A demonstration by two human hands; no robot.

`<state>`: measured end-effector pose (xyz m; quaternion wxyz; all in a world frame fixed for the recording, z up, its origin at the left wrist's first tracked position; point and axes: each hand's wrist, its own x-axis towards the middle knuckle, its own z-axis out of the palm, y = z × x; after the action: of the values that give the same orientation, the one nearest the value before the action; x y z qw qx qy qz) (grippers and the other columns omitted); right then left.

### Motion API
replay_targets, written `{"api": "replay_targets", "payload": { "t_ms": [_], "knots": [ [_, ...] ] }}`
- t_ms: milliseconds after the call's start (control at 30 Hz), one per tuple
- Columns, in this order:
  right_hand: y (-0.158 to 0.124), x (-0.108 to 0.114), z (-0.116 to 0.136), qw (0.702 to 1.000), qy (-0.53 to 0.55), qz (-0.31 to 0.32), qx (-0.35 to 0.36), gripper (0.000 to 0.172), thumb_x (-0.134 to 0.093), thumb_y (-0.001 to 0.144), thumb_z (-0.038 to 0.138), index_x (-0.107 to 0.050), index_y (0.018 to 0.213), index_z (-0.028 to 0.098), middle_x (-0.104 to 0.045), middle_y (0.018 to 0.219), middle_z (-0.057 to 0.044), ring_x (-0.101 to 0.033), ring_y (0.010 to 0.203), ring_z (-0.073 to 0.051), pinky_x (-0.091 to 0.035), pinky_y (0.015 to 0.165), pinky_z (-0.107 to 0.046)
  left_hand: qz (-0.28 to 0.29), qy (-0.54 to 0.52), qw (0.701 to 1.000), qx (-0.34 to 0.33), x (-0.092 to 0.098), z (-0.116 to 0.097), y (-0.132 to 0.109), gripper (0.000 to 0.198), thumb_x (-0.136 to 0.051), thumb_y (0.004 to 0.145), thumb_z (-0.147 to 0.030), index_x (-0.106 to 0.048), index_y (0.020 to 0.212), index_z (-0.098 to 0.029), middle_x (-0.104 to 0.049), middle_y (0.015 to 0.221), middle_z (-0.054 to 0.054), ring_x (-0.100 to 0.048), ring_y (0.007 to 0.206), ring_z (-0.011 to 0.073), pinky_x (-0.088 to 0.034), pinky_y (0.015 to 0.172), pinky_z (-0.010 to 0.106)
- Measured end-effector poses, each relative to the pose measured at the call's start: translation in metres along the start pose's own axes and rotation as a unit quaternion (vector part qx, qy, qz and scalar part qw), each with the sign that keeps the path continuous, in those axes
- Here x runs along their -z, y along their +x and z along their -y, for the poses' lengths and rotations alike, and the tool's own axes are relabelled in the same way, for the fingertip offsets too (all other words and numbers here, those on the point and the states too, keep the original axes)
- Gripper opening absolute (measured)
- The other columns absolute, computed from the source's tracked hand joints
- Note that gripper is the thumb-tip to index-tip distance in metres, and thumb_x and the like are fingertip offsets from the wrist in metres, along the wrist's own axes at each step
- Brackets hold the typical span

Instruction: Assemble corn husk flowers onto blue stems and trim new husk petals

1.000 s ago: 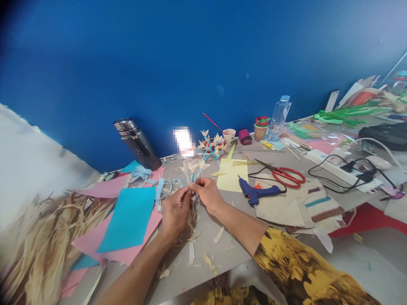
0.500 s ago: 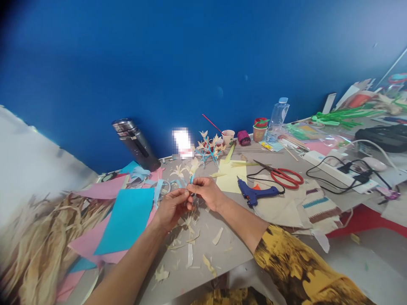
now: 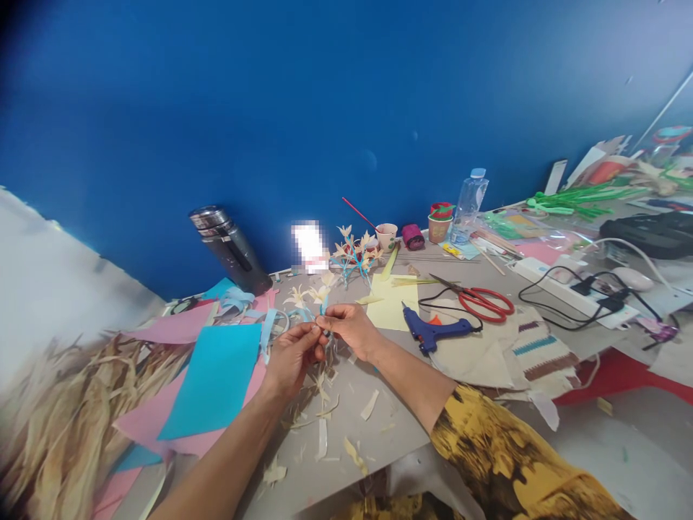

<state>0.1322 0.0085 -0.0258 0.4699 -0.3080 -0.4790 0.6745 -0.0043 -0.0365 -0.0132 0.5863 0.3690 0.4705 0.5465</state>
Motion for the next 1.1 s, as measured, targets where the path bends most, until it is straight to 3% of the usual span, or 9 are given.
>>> {"api": "replay_targets", "payload": {
  "t_ms": [200,300,367,500,767,1100],
  "knots": [
    [-0.002,-0.01,0.002,0.996,-0.034,-0.088,0.004,0.036,-0.086,0.056,0.042,-0.069,0.073,0.016,-0.063,0.061,0.001,-0.053,0.056,-0.012,-0.04,0.055,-0.025,-0.067,0.106,0.989,-0.072,-0.005,0.006,-0.003,0.025,-0.074,0.069,-0.037,-0.065,0.071,-0.015,-0.065,0.061,0.0,-0.054,0.044,0.0087,-0.043,0.048,0.021],
    [-0.002,-0.014,0.001,0.987,-0.051,-0.154,-0.011,0.037,-0.085,0.054,0.045,-0.064,0.061,0.016,-0.057,0.054,0.002,-0.048,0.053,-0.011,-0.037,0.052,-0.026,-0.072,0.11,0.988,-0.08,-0.009,0.008,-0.006,0.024,-0.072,0.071,-0.037,-0.062,0.072,-0.016,-0.065,0.061,0.0,-0.054,0.046,0.0092,-0.042,0.048,0.021],
    [-0.001,-0.014,0.0,0.984,-0.071,-0.165,-0.01,0.04,-0.082,0.057,0.048,-0.057,0.051,0.018,-0.047,0.047,0.004,-0.04,0.049,-0.009,-0.033,0.049,-0.025,-0.065,0.102,0.99,-0.078,-0.012,0.01,-0.007,0.022,-0.072,0.071,-0.035,-0.06,0.071,-0.016,-0.064,0.062,0.0,-0.055,0.048,0.0094,-0.044,0.05,0.021],
    [0.0,-0.01,0.001,0.989,-0.052,-0.137,-0.007,0.041,-0.082,0.058,0.048,-0.056,0.05,0.018,-0.044,0.047,0.005,-0.035,0.048,-0.008,-0.029,0.048,-0.026,-0.042,0.066,0.994,-0.077,-0.012,0.014,-0.005,0.021,-0.071,0.073,-0.033,-0.058,0.073,-0.016,-0.064,0.061,-0.001,-0.056,0.051,0.0093,-0.046,0.055,0.022],
    [-0.002,-0.009,0.003,0.998,-0.003,-0.057,0.002,0.035,-0.083,0.062,0.047,-0.066,0.068,0.017,-0.059,0.059,0.002,-0.049,0.054,-0.011,-0.039,0.053,-0.025,-0.051,0.031,0.994,-0.089,-0.006,0.02,0.0,0.022,-0.075,0.072,-0.032,-0.061,0.077,-0.016,-0.065,0.067,-0.001,-0.057,0.051,0.0092,-0.046,0.055,0.022],
    [-0.006,-0.01,0.001,0.999,-0.017,-0.046,-0.004,0.029,-0.079,0.064,0.042,-0.064,0.072,0.019,-0.056,0.06,0.004,-0.05,0.052,-0.011,-0.042,0.05,-0.024,-0.033,0.07,0.992,-0.101,-0.009,0.019,-0.003,0.022,-0.076,0.073,-0.034,-0.066,0.075,-0.014,-0.067,0.069,0.002,-0.055,0.051,0.0091,-0.044,0.055,0.023]
  ]
}}
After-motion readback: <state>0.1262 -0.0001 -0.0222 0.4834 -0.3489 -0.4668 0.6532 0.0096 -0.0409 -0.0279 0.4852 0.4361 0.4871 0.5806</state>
